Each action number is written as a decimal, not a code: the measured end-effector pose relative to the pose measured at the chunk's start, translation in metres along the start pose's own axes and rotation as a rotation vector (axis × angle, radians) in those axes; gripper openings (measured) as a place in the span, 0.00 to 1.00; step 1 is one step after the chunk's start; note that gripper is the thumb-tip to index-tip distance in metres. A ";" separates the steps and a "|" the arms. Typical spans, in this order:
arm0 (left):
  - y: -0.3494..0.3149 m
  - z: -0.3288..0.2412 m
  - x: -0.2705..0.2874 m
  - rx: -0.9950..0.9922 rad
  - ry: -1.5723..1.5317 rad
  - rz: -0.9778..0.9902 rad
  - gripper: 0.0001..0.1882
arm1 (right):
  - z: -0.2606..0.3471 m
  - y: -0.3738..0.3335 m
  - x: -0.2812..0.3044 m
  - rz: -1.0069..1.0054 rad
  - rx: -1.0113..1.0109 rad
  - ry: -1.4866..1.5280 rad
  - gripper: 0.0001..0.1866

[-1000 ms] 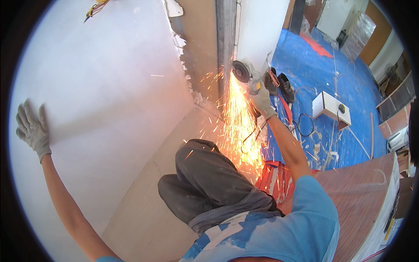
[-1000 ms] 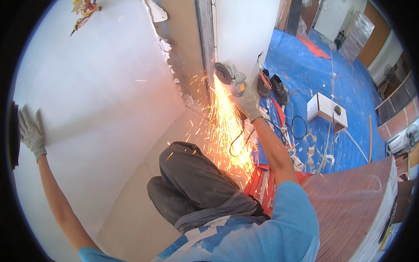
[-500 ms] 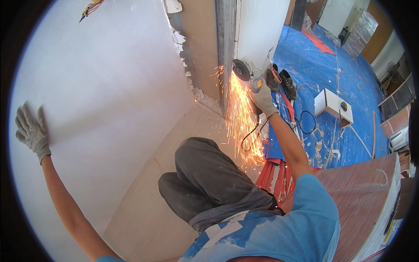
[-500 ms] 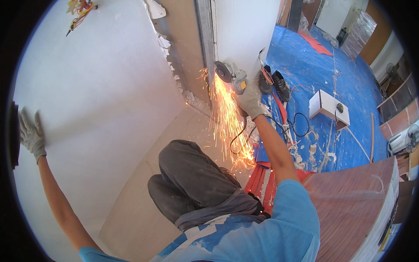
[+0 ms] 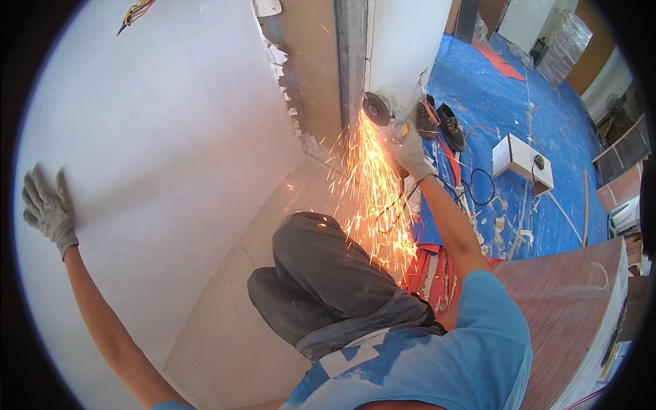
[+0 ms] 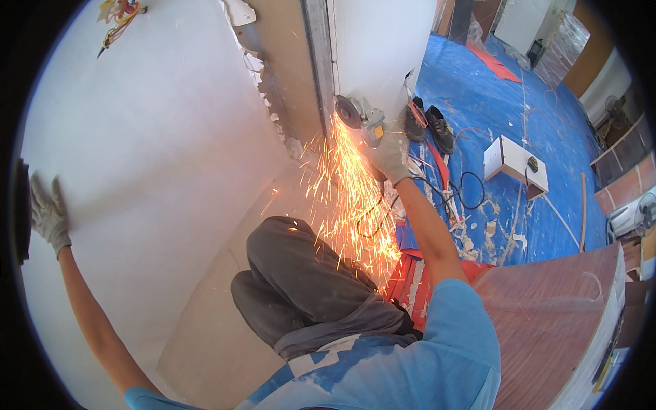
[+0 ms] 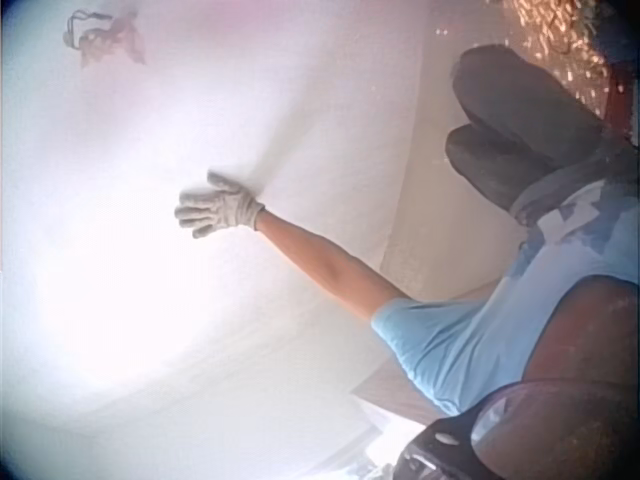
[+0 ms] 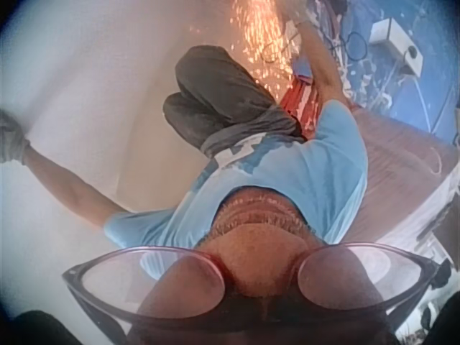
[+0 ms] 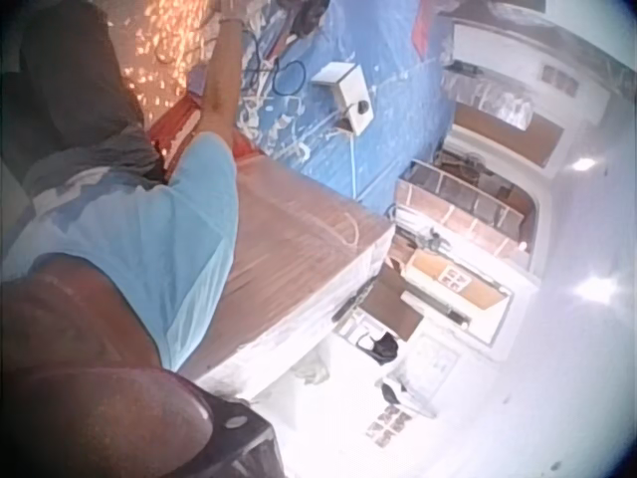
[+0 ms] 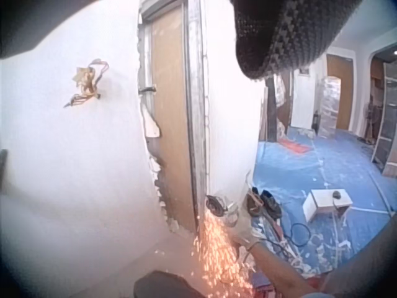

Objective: The person uses an angle grinder to cut through a metal frame embedded in a wall, creating sparks and removing sections of the metal.

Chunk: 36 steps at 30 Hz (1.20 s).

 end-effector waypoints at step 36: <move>-0.002 0.003 -0.001 0.026 0.031 0.046 0.40 | 0.003 -0.027 -0.010 0.110 -0.128 0.267 0.35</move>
Point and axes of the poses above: each hand's wrist, its own y-axis towards the middle knuckle, its own x-axis out of the back of the hand, z = x × y, the point moved 2 cm from there along y, towards the middle knuckle, and after that the axes turned 5 degrees about -y, right-handed, at the moved point
